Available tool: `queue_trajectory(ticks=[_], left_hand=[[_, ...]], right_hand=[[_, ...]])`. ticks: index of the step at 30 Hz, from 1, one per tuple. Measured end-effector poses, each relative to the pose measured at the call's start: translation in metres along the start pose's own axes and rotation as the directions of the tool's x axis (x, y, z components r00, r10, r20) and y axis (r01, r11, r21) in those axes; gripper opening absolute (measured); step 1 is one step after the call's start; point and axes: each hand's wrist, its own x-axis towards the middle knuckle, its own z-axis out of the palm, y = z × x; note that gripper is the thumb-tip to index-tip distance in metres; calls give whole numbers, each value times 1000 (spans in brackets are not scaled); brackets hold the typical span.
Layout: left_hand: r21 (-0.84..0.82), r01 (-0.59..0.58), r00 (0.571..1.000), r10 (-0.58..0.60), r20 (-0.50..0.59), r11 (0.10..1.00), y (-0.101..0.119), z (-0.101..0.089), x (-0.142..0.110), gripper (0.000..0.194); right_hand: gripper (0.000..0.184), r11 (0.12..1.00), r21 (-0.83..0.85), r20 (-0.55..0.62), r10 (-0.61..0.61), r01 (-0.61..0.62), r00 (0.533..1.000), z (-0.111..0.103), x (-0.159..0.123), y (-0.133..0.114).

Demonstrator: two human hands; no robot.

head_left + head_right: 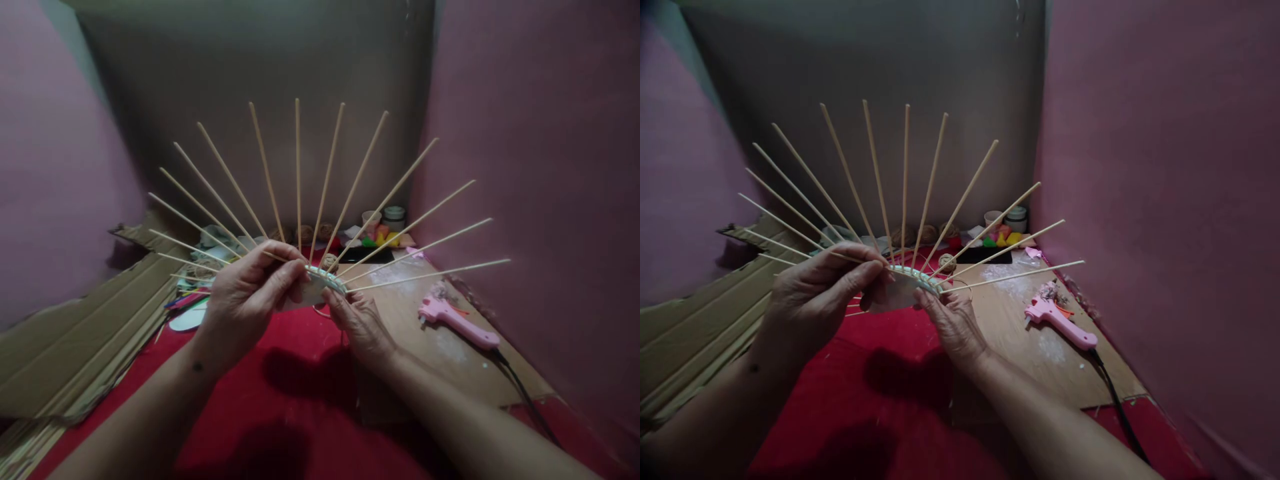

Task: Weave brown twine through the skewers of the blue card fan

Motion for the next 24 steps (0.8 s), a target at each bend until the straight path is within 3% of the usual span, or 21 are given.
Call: queue_trajectory(ticks=[10, 20, 24], left_hand=[[41, -26, 1000, 26, 18, 999, -8, 2, 3, 5], [204, -165, 985, 153, 75, 965, 2, -1, 1, 4], [194, -121, 991, 106, 87, 973, 10, 1, 3, 5]], right_hand=[[23, 998, -55, 3, -5, 5, 1000, -1, -1, -5], [15, 995, 93, -24, -25, 28, 999, 7, -5, -14], [30, 988, 149, 12, -46, 44, 999, 9, -6, -14]])
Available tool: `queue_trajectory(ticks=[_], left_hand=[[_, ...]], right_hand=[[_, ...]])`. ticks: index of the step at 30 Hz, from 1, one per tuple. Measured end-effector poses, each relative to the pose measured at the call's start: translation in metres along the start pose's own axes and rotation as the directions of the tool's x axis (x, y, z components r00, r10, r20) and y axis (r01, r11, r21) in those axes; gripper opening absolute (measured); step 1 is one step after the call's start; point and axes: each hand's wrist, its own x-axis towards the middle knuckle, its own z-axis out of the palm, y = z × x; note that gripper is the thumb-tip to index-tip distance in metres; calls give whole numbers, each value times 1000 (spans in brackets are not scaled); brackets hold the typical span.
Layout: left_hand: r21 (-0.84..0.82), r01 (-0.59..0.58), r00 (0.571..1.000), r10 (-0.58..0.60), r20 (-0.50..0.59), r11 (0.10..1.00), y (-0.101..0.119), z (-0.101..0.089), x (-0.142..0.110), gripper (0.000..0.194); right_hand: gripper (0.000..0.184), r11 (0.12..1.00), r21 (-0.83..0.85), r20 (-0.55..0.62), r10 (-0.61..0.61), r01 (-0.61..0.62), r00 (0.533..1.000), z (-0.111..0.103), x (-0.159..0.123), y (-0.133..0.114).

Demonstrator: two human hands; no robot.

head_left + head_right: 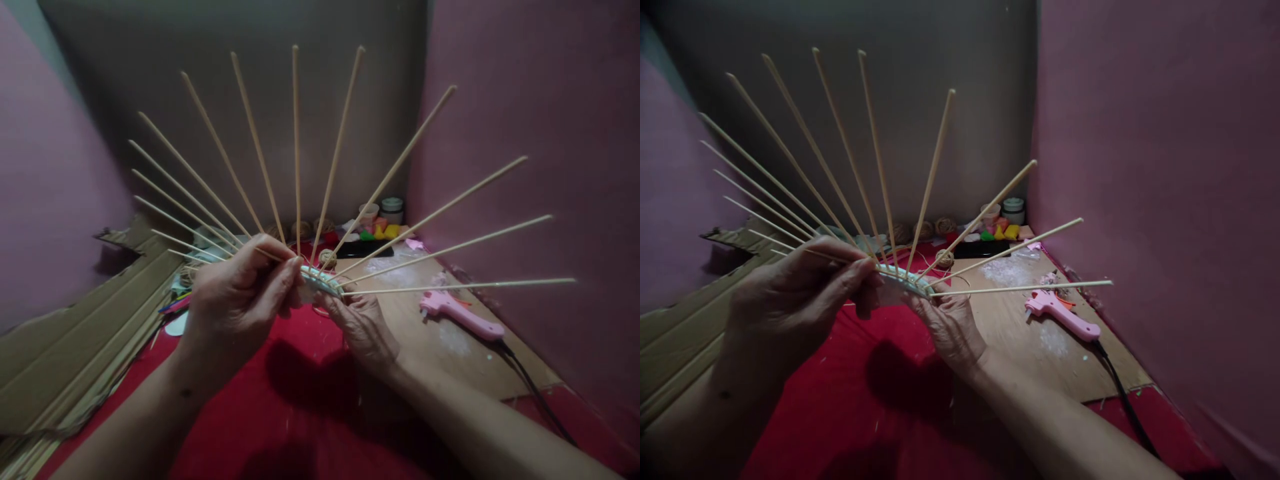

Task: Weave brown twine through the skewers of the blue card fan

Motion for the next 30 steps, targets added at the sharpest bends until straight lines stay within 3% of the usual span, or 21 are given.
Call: queue_trajectory(ticks=[4, 9, 14, 19, 24, 30], left_hand=[[4, 7, 1000, -7, 8, 1000, 1, 2, 1, 4], [83, -84, 996, 82, 33, 993, 2, 3, -5, 6], [-80, -68, 992, 59, -111, 994, 7, 2, -9, 9], [-123, -91, 996, 91, -2, 988, 2, 8, -9, 8], [-107, -64, 998, 65, 6, 992, -1, 12, -8, 8], [58, -116, 993, 115, 11, 992, 1, 10, -10, 8]], right_hand=[[31, 1000, -13, -5, -21, 21, 1000, 0, 0, 1], [18, 999, -53, -21, -1, 0, 1000, -1, 1, -3], [22, 991, -128, -63, 22, -30, 998, -2, 0, -5], [21, 998, -67, -1, 3, -3, 1000, -4, 1, 0], [16, 998, -46, 22, -44, 45, 999, -3, 3, -2], [20, 998, -31, 2, -52, 52, 999, 0, 2, -2]])
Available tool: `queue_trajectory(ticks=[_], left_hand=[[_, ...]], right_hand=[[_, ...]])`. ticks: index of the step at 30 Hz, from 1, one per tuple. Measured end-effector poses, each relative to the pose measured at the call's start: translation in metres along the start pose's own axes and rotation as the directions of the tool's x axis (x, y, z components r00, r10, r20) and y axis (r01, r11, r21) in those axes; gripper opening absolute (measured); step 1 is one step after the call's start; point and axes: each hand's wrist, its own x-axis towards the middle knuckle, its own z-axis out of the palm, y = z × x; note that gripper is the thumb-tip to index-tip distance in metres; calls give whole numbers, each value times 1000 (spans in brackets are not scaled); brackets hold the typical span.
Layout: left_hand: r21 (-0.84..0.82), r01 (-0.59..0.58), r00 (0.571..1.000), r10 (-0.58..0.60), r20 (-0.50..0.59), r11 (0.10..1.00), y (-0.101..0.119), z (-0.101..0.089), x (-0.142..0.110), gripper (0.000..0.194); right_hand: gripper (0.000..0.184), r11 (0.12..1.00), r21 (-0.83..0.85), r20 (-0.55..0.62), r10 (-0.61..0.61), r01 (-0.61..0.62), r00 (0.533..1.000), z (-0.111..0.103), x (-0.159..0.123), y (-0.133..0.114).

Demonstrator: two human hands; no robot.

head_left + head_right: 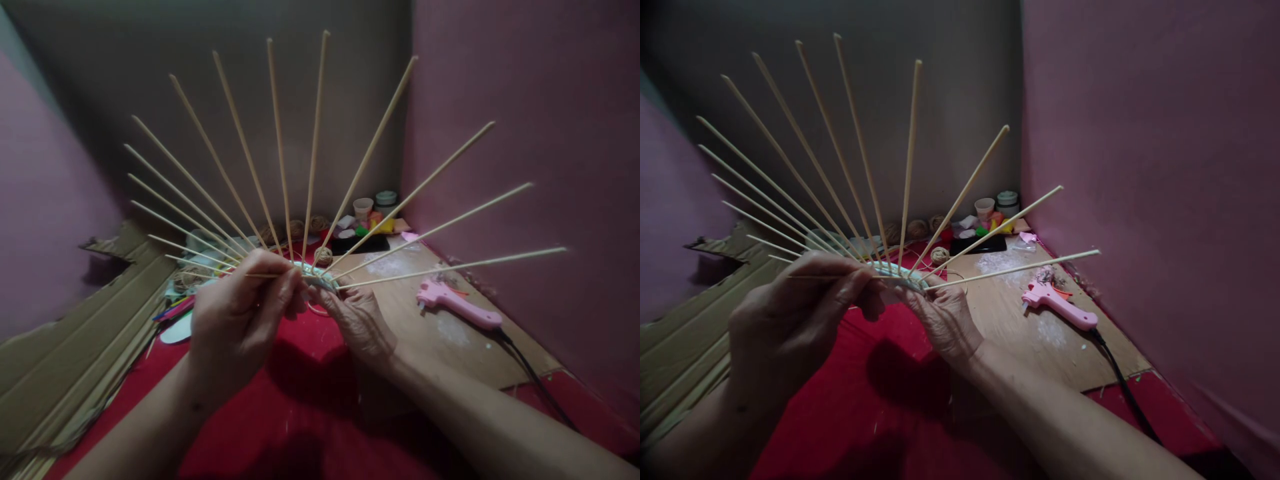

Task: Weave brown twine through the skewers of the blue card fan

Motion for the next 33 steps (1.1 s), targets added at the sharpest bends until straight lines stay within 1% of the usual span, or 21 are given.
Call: queue_trajectory(ticks=[2, 5, 8, 11, 14, 15, 17, 19, 21, 23, 25, 29, 33], left_hand=[[81, -14, 1000, 15, -2, 997, 2, -2, 0, 7], [165, 9, 1000, -7, -12, 986, 7, -5, 2, 6], [213, 11, 1000, -7, -17, 977, 11, -7, 5, 7], [306, -52, 999, 54, 3, 950, 11, -2, 6, 6], [412, -139, 990, 137, 36, 901, 10, 5, 4, 9], [418, -163, 987, 155, 53, 894, 10, 6, 3, 10], [358, -170, 985, 159, 62, 918, 12, 3, 2, 11], [222, -95, 995, 95, 10, 970, 16, -4, 2, 12], [94, -31, 998, 37, -56, 995, 20, -10, 2, 12], [48, 10, 998, -7, -57, 999, 20, -12, 1, 10], [68, 22, 1000, -21, -13, 997, 16, -8, 0, 9], [134, -107, 993, 100, 61, 985, 5, 1, -3, 8], [231, -123, 990, 102, 99, 965, 2, 4, -2, 7]], right_hand=[[23, 999, 25, 16, -32, 31, 999, 0, 0, 4], [26, 994, 75, 80, -81, 75, 994, 0, -2, 10], [30, 996, 46, 107, -76, 72, 991, 0, -5, 13], [31, 998, 20, 103, -66, 65, 992, 1, -6, 13], [30, 995, 81, 97, -59, 51, 994, 3, -5, 11], [30, 994, 103, 96, -58, 48, 994, 4, -4, 9], [29, 993, 106, 77, -57, 49, 995, 5, -4, 7], [29, 996, 81, 46, -42, 38, 998, 7, -3, 5], [31, 997, 74, 27, -20, 18, 999, 7, -3, 4], [32, 996, 82, 32, -20, 17, 999, 7, -3, 4], [31, 997, 72, 42, -41, 38, 998, 6, -3, 5], [27, 997, 41, 61, -66, 64, 996, 5, -3, 7], [27, 997, 8, 63, -75, 75, 995, 5, -4, 8]])
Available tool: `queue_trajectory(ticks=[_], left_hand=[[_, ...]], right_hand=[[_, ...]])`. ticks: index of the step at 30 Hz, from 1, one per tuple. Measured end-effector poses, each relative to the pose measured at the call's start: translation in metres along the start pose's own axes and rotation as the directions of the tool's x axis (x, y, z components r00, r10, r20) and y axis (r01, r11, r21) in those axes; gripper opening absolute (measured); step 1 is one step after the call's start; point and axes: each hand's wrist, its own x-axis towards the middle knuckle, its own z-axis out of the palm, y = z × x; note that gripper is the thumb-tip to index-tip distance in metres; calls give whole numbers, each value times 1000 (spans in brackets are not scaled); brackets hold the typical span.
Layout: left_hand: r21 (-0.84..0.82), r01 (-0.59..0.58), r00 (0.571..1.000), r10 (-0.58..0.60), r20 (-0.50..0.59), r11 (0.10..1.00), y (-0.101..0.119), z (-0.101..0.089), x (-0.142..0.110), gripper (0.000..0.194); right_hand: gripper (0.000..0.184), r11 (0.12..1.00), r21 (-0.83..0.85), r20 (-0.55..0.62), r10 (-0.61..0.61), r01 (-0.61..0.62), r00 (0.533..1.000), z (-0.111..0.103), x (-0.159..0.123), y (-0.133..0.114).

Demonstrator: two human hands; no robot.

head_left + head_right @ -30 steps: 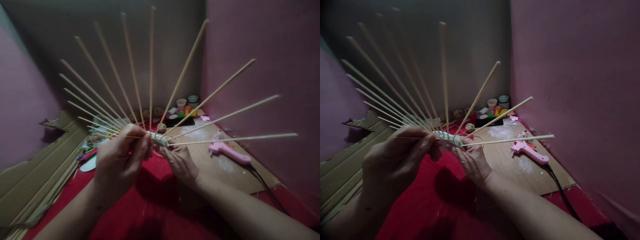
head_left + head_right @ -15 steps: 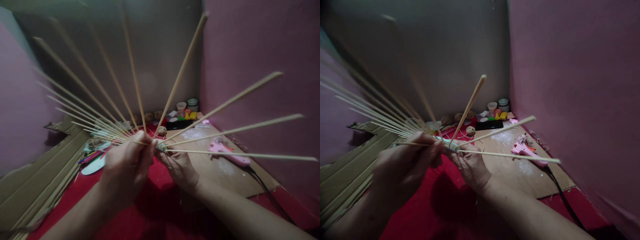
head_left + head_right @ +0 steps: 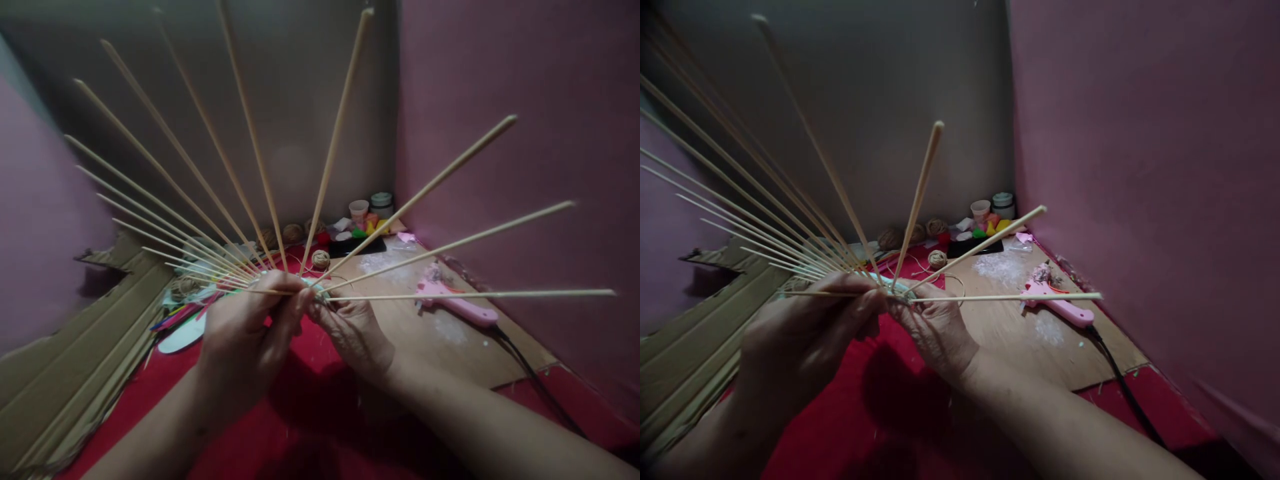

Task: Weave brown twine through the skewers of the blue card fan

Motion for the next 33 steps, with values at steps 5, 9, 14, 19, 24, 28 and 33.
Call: queue_trajectory(ticks=[5, 9, 14, 19, 24, 28, 33], left_hand=[[82, -51, 999, 49, 20, 995, 2, -1, 0, 4], [167, -111, 994, 109, 19, 980, 3, 0, -1, 3], [307, -250, 967, 254, 27, 918, -2, 6, -3, 6], [407, -404, 896, 445, -5, 819, -10, 14, -4, 8], [76, -225, 974, 227, -26, 971, -11, 4, -3, 8], [-180, -62, 995, 47, -85, 982, -10, -5, -6, 14], [-177, -146, 983, 123, -137, 973, -11, -2, -10, 18]], right_hand=[[27, 1000, 4, 12, -6, 6, 1000, -1, -1, 0], [22, 998, -49, 11, -32, 32, 999, -1, -1, 0], [22, 997, -58, 3, -41, 41, 999, -3, -2, 2], [20, 997, -52, 49, -50, 53, 998, -5, -1, 4], [20, 998, -50, 33, -39, 40, 999, -3, 0, -2], [13, 993, -108, 66, -42, 49, 997, 1, -1, -10], [9, 990, -109, 35, -82, 85, 996, 1, -1, -12]])
